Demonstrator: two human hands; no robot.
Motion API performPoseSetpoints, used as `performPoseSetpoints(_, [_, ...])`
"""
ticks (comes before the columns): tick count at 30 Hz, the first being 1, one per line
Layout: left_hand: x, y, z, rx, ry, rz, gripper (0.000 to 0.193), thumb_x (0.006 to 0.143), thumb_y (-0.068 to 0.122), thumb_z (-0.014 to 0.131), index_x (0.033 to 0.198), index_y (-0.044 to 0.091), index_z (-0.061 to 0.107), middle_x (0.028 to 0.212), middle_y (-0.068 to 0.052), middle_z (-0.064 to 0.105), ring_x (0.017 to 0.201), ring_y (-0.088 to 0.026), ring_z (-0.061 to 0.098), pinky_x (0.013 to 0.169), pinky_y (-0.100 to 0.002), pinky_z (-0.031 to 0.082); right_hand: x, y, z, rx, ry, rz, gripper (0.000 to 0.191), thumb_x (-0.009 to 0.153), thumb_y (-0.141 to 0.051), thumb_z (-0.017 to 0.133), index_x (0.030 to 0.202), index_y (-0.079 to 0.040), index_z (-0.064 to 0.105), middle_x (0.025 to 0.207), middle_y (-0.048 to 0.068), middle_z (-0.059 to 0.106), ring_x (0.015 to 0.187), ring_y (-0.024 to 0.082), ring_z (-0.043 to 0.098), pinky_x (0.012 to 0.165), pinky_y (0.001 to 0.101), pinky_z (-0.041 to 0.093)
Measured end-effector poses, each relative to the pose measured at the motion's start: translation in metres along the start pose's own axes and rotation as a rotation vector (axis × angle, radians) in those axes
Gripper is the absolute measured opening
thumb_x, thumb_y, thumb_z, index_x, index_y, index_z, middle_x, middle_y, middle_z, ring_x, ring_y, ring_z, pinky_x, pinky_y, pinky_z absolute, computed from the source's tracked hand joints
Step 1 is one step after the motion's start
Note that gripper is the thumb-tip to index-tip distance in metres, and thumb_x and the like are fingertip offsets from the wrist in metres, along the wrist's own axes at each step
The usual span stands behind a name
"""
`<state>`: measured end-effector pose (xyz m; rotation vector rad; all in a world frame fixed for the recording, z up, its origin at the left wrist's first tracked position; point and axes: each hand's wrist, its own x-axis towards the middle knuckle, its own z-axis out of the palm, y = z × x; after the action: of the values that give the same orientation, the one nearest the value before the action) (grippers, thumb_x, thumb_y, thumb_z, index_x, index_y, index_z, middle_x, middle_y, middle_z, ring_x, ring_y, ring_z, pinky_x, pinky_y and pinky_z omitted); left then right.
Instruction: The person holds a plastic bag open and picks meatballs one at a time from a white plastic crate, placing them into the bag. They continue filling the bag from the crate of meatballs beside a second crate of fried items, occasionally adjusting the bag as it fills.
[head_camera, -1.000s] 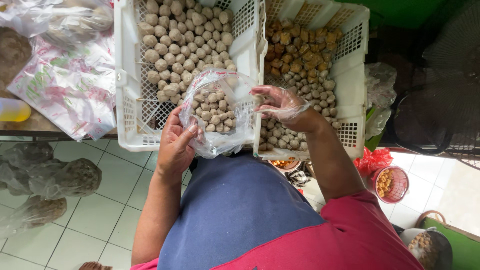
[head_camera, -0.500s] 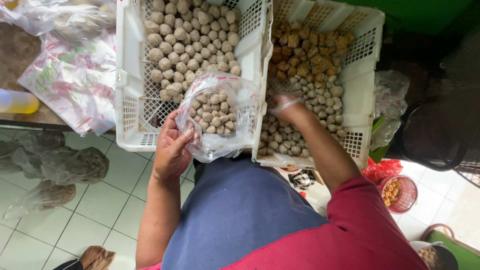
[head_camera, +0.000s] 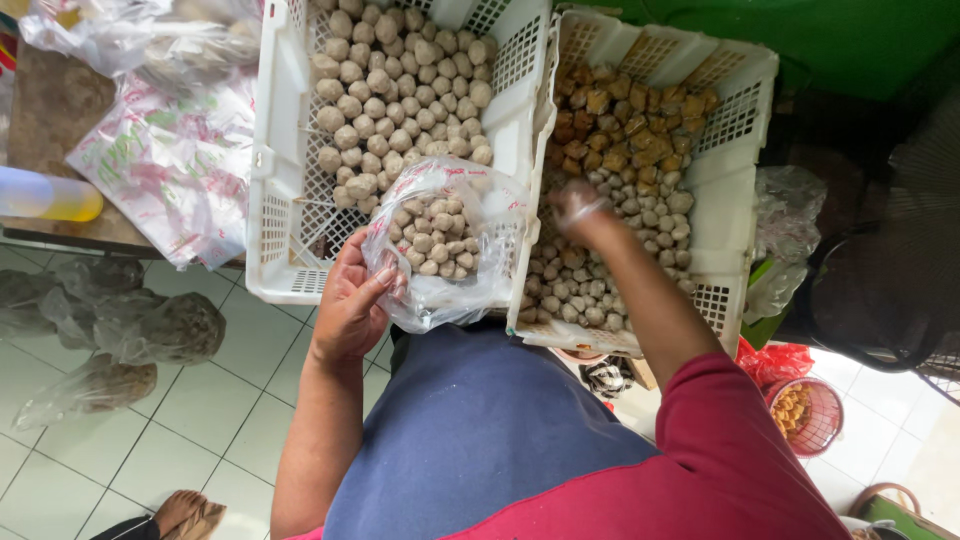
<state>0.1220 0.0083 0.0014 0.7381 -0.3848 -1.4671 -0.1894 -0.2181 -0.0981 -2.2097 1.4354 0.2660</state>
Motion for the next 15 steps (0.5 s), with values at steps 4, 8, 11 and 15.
performPoseSetpoints(4, [-0.001, -0.001, -0.003, -0.007, -0.033, -0.008, 0.059, 0.095, -0.005, 0.065, 0.149, 0.003, 0.042, 0.125, -0.013, 0.062, 0.100, -0.017, 0.062, 0.088, -0.031, 0.052, -0.003, 0.004, 0.010, -0.271, -0.066, -0.174, 0.040, 0.090, -0.011, 0.065, 0.130, -0.011, 0.068, 0.117, 0.018, 0.070, 0.107, 0.034, 0.065, 0.094, 0.0457, 0.055])
performPoseSetpoints(8, [-0.001, -0.004, -0.008, -0.047, -0.092, 0.006, 0.058, 0.098, -0.005, 0.066, 0.150, 0.003, 0.043, 0.120, -0.011, 0.061, 0.097, -0.018, 0.060, 0.087, -0.032, 0.051, -0.047, -0.022, -0.036, 0.254, -0.209, 0.061, 0.036, 0.092, -0.015, 0.071, 0.127, -0.009, 0.069, 0.114, 0.016, 0.071, 0.101, 0.027, 0.066, 0.088, 0.0396, 0.057])
performPoseSetpoints(11, [0.001, -0.005, -0.011, -0.029, -0.059, -0.010, 0.057, 0.097, -0.004, 0.065, 0.149, 0.003, 0.043, 0.119, -0.011, 0.061, 0.096, -0.018, 0.060, 0.085, -0.032, 0.051, -0.079, -0.051, -0.079, 0.780, -0.282, -0.134, 0.037, 0.093, -0.015, 0.072, 0.128, -0.006, 0.065, 0.116, 0.010, 0.070, 0.100, 0.018, 0.065, 0.087, 0.0334, 0.057])
performPoseSetpoints(15, [0.001, -0.004, -0.010, -0.040, -0.048, -0.025, 0.058, 0.098, -0.005, 0.066, 0.151, 0.003, 0.043, 0.117, -0.011, 0.060, 0.098, -0.018, 0.060, 0.088, -0.032, 0.051, -0.072, -0.063, -0.107, 1.039, -0.121, -0.230, 0.028, 0.097, -0.010, 0.063, 0.124, -0.003, 0.062, 0.114, 0.002, 0.070, 0.088, 0.010, 0.066, 0.070, 0.0285, 0.058])
